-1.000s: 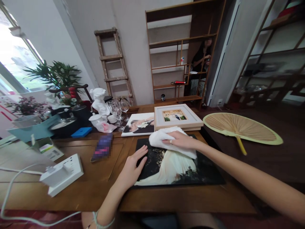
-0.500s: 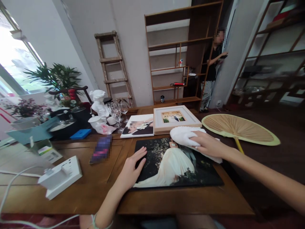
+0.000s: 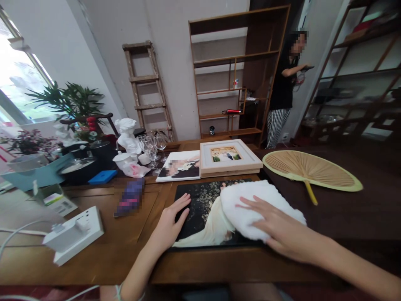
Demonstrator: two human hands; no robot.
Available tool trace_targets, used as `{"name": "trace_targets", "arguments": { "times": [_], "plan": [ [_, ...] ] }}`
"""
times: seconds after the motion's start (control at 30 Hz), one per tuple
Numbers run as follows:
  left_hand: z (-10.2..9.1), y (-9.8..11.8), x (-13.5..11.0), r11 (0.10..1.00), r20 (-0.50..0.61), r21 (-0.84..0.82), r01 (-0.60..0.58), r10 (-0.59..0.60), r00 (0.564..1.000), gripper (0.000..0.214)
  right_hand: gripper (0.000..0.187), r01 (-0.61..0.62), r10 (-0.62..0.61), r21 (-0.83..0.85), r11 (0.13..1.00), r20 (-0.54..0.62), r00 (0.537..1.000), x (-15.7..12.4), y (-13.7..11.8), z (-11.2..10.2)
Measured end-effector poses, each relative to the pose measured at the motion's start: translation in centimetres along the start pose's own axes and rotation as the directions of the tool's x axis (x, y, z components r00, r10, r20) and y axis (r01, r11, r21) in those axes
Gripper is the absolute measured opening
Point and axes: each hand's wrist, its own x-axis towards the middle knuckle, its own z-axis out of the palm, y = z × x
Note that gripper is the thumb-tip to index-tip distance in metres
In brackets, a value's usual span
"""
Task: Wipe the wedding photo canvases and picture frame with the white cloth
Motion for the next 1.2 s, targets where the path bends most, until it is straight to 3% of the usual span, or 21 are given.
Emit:
{"name": "trace_targets", "arguments": {
  "times": [0.1,0.2,0.4,0.53,0.63,0.77,1.03,1.1,1.2],
  "plan": [
    [0.1,-0.2,0.0,1.0,0.004,0.004,-0.007,0.007,1.0,0.036,0.05,0.053,-0.055,0.029,0.998,0.062,0.997,-1.7,-2.9,-0.2],
    [0.2,-0.4,0.1,1.0,0.006,0.001,-0.013,0.013,1.0,0.035,0.05,0.08,-0.084,0.051,0.996,0.082,0.993,-2.0,-3.6,-0.5],
    [0.2,-0.3,0.0,1.0,0.001,-0.009,-0.02,0.02,1.0,0.033,0.045,-0.02,0.021,0.038,0.999,-0.03,0.999,1.9,1.4,-0.7],
    [0.1,-0.2,0.1,1.0,0.007,-0.006,-0.008,0.008,1.0,0.033,0.039,-0.019,0.02,0.01,1.0,-0.101,0.995,5.3,5.4,-0.2],
    [0.1,-0.2,0.2,1.0,0.01,-0.003,-0.002,0.002,1.0,0.033,0.04,-0.013,0.013,0.0,1.0,-0.102,0.995,6.2,6.7,0.1],
    [0.1,-0.2,0.3,1.0,0.009,-0.006,-0.002,0.002,1.0,0.033,0.047,-0.021,0.02,-0.009,1.0,-0.078,0.997,4.7,4.9,0.4],
    [0.3,-0.4,0.3,1.0,0.001,-0.013,-0.015,0.015,1.0,0.032,0.051,0.115,-0.128,0.111,0.987,0.125,0.984,0.1,-3.1,-0.8],
    [0.2,-0.3,0.3,1.0,0.003,-0.012,-0.018,0.018,1.0,0.032,0.055,0.11,-0.129,0.135,0.985,0.137,0.982,0.1,-3.5,-1.1],
    [0.2,-0.3,0.3,1.0,0.009,-0.01,-0.021,0.021,1.0,0.032,0.055,0.048,-0.06,0.126,0.991,0.088,0.994,0.8,-2.0,-1.2]
  ]
}}
